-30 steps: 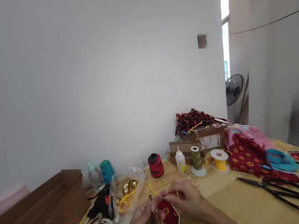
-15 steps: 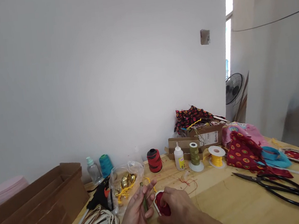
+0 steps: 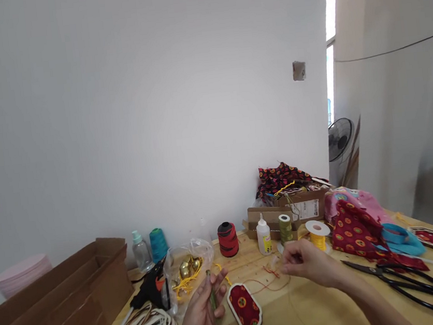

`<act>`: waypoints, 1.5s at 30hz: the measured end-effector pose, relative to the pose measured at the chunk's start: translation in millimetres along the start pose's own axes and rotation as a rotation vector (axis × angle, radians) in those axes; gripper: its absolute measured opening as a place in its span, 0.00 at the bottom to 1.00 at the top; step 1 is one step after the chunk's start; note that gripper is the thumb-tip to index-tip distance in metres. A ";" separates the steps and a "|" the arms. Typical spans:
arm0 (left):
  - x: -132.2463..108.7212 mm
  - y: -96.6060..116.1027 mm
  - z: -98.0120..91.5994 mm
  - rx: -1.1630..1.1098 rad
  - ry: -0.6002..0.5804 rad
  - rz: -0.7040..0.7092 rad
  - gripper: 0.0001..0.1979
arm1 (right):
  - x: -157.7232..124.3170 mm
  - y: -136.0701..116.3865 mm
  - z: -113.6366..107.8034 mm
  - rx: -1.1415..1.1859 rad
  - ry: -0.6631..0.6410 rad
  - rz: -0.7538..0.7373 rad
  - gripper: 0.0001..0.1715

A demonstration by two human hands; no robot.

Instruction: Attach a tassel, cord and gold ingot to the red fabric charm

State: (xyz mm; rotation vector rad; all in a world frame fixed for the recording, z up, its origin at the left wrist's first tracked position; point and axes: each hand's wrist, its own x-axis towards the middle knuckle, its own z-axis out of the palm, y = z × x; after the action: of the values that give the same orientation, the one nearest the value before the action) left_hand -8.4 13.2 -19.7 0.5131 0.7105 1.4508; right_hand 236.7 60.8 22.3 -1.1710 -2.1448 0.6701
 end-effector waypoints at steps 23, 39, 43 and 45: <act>5.4 -17.8 -5.7 0.212 0.198 -0.139 0.08 | -5.2 -26.7 10.0 -0.586 -0.167 -0.025 0.10; 8.0 -16.0 -9.1 0.344 0.241 -0.050 0.10 | 34.3 -51.8 90.8 -0.499 -0.148 0.007 0.09; 9.2 -17.6 -9.8 0.370 0.234 -0.036 0.12 | 39.5 -51.2 99.1 -0.523 -0.159 0.039 0.10; 9.4 -17.6 -9.6 0.372 0.231 -0.032 0.13 | 39.9 -51.0 102.2 -0.529 -0.164 0.051 0.10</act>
State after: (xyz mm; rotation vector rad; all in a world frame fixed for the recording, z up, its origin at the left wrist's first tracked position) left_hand -2.9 20.2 -40.0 0.6199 1.1805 1.3654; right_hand 118.6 55.8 -4.0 -1.4831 -2.5285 0.2211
